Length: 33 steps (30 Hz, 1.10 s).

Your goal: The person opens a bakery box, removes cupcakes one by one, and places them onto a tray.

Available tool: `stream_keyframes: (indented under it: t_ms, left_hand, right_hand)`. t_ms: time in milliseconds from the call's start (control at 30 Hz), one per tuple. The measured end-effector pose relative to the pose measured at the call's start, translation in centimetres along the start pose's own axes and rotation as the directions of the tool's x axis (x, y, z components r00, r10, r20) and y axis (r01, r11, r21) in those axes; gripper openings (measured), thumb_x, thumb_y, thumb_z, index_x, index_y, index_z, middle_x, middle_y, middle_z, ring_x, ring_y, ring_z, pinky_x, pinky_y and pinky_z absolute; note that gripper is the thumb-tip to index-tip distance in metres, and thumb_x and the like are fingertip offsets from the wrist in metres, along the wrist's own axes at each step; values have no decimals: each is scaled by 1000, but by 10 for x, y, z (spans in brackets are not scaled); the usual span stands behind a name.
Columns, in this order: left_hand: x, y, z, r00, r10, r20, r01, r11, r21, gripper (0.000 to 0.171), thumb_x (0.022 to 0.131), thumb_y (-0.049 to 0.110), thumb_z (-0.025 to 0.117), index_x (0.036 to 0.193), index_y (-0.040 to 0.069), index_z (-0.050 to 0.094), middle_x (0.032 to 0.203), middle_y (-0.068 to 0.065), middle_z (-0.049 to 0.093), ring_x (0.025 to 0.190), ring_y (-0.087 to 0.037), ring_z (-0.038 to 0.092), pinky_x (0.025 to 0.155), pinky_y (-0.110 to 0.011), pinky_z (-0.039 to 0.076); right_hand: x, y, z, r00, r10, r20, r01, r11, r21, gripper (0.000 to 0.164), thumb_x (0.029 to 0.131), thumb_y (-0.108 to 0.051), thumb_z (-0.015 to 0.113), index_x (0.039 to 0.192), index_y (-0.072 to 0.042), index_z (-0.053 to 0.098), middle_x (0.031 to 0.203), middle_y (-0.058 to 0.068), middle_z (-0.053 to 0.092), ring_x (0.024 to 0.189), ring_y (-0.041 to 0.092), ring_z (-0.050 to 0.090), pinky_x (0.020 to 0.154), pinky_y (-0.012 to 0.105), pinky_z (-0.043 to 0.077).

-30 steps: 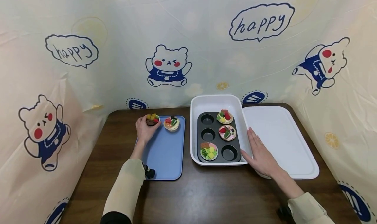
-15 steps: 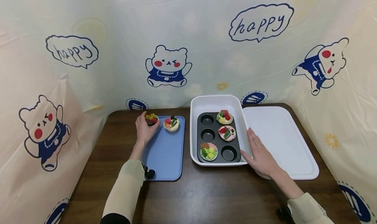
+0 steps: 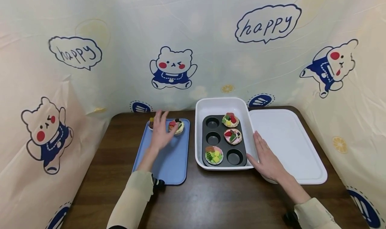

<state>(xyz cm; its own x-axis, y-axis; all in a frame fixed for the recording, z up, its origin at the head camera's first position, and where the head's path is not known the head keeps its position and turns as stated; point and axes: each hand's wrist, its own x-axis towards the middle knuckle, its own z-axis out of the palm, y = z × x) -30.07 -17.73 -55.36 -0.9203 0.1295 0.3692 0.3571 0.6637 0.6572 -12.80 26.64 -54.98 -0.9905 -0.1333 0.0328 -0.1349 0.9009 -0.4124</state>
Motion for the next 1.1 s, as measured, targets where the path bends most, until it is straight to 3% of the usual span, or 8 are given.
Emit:
stream_keyframes:
  t_ms: [67, 133, 233, 400, 600, 900, 1100]
  left_hand:
    - [-4, 21, -3, 995, 9, 100, -9, 1000, -4, 83, 101, 57, 74, 169, 22, 41, 182, -22, 19, 168, -51, 22, 125, -79, 33]
    - [-9, 45, -6, 979, 7, 204, -7, 1000, 0, 83, 101, 50, 77, 171, 25, 39, 184, -19, 15, 167, -51, 23, 123, -78, 37]
    - [-17, 75, -9, 947, 14, 322, -21, 1000, 20, 87, 100, 46, 81, 172, 28, 36, 186, -15, 13, 169, -49, 22, 125, -76, 37]
    - [-27, 102, -3, 885, 79, 460, -99, 995, 19, 91, 98, 49, 83, 173, 28, 36, 186, -12, 17, 172, -42, 19, 129, -73, 33]
    - [-33, 119, 7, 783, 188, 593, -241, 971, 10, 97, 94, 47, 87, 173, 28, 35, 186, -12, 17, 173, -39, 18, 132, -64, 35]
    - [-36, 132, 17, 678, 269, 684, -397, 917, 32, 100, 93, 50, 88, 173, 23, 36, 184, -10, 24, 171, -34, 26, 134, -57, 34]
    - [-41, 138, 24, 598, 278, 752, -430, 903, 9, 96, 94, 45, 89, 172, 17, 39, 180, -16, 34, 167, -37, 35, 135, -57, 34]
  right_hand:
    - [0, -1, 0, 1000, -2, -7, 2, 1000, 0, 99, 107, -48, 61, 176, -1, 7, 185, 23, 11, 168, 51, 22, 132, 68, 29]
    - [0, -2, -1, 1000, -5, -15, 5, 1000, 2, 99, 106, -47, 61, 176, -1, 8, 185, 24, 11, 167, 51, 23, 131, 69, 30]
    - [-1, -2, -1, 1000, -11, -24, 11, 1000, 6, 98, 106, -46, 62, 176, -1, 9, 184, 24, 12, 167, 52, 24, 131, 69, 30]
    - [-2, -3, -1, 999, -17, -36, 18, 1000, 8, 98, 106, -45, 63, 175, 1, 12, 184, 25, 14, 166, 53, 25, 130, 69, 32]
    - [-3, -2, 0, 999, -20, -38, 21, 1000, 11, 98, 106, -47, 62, 175, 0, 12, 184, 25, 14, 166, 53, 25, 130, 69, 32]
    - [-5, 0, -1, 1000, -4, -14, 4, 1000, 16, 99, 106, -48, 62, 176, -1, 9, 185, 23, 11, 167, 51, 23, 131, 69, 29]
    - [-3, -2, -2, 999, -21, -26, 22, 1000, 5, 98, 106, -48, 62, 175, 0, 11, 184, 24, 13, 166, 52, 25, 130, 69, 31]
